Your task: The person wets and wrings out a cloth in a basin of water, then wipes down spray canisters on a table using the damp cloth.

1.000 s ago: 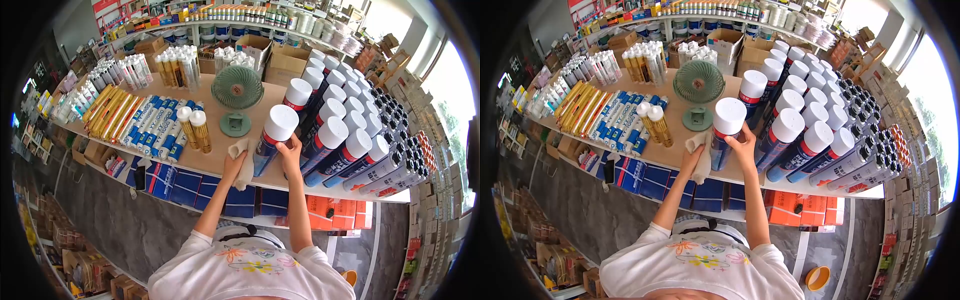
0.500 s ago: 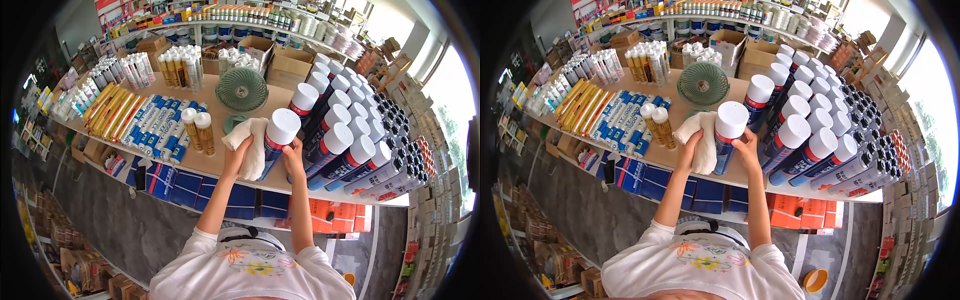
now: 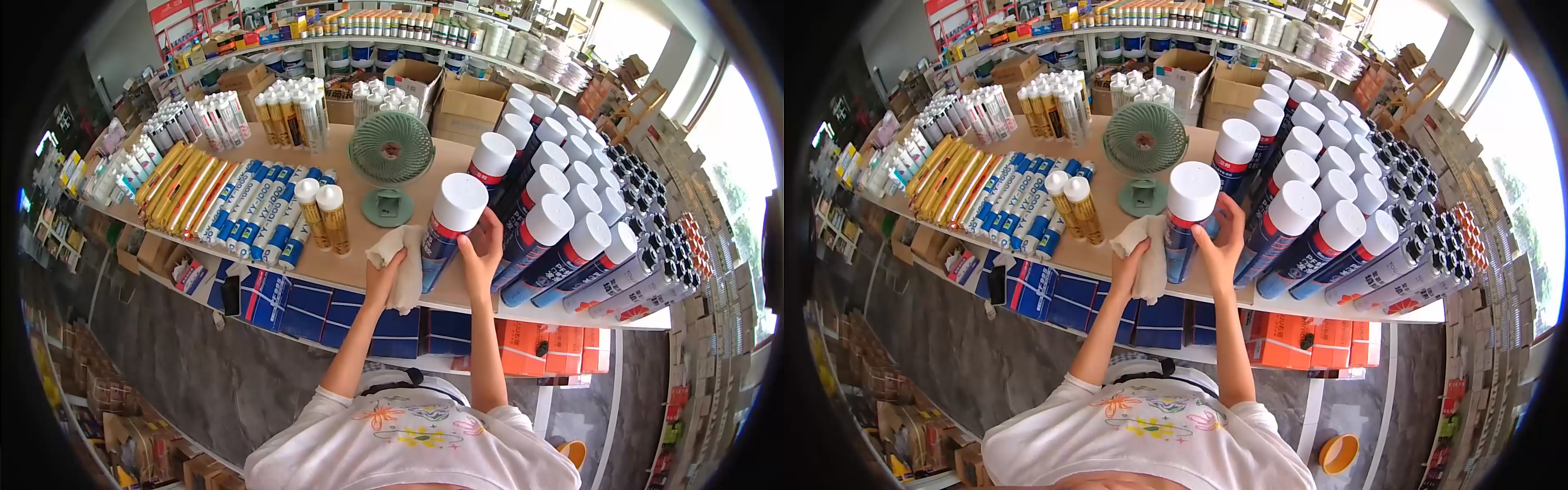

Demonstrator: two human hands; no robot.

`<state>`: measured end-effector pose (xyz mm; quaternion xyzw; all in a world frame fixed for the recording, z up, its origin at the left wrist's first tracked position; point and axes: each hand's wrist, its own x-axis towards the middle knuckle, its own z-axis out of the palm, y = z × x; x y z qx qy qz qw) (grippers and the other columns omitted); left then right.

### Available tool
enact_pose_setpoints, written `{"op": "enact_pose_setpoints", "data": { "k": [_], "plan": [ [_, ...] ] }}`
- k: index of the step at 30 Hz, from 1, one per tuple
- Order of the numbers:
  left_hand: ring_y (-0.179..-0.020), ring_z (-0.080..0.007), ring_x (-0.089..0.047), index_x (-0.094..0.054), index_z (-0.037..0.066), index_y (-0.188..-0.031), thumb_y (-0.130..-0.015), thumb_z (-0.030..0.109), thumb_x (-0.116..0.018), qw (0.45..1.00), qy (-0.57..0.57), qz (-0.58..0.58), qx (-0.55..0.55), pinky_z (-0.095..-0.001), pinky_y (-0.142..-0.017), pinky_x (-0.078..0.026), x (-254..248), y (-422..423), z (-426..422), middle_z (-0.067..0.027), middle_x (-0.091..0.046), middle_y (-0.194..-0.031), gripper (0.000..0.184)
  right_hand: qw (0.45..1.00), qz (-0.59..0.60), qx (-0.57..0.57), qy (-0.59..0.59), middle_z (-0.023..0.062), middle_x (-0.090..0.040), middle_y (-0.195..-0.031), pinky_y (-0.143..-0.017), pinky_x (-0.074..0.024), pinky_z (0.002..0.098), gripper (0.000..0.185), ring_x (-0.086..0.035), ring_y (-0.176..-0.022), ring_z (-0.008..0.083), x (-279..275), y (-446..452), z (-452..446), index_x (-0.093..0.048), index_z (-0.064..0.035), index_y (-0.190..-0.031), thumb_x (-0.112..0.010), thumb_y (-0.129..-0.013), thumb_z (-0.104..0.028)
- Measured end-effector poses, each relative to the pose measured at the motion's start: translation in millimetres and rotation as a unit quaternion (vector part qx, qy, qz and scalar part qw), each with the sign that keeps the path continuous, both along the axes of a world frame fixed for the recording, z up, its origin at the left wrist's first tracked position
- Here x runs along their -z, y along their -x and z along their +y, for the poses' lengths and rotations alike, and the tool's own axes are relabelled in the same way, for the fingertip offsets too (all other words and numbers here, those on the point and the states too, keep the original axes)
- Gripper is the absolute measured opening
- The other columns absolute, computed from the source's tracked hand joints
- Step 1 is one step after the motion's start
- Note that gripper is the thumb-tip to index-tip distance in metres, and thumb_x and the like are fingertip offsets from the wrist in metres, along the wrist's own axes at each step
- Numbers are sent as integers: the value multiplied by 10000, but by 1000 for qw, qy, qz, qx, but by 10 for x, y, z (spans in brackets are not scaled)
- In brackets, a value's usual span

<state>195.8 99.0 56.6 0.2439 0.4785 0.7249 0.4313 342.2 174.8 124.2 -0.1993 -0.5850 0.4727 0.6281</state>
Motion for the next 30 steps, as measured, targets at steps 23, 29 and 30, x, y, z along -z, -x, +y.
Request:
{"op": "enact_pose_setpoints", "data": {
  "k": [23, 29, 30],
  "plan": [
    [-837, -147, -637, -597, 4, -1119, -830, 129, -668, 987, -110, -65, 100, -281, -701, -520, -552, 174, 582, -62, -653, -998, 322, 991, -133, -36, 1, 153, -502, -1277, -1035, -358, 366, 495, -477, -1203, 225, 3, -269, -63, -376, -11, -1314, -636, -907, -117],
    [-841, -149, -640, -576, 23, -1145, -850, 138, -633, 993, -1, 22, 117, -280, -687, -526, 143, 128, 481, -57, -639, -1008, 322, 933, -300, 191, -63, 238, -452, -1275, -1021, -373, 403, 805, -472, -1200, 325, -234, -143, -445, -298, 52, -1357, -777, -782, -245],
    [-849, -145, -639, -575, 35, -1147, -858, 149, -614, 993, -12, -2, 121, -270, -696, -525, 191, 81, 401, -51, -638, -992, 314, 930, -285, 226, -53, 264, -429, -1257, -993, -394, 402, 884, -478, -1177, 360, -231, -92, -481, -279, 69, -1351, -816, -737, -273]
  ]
}}
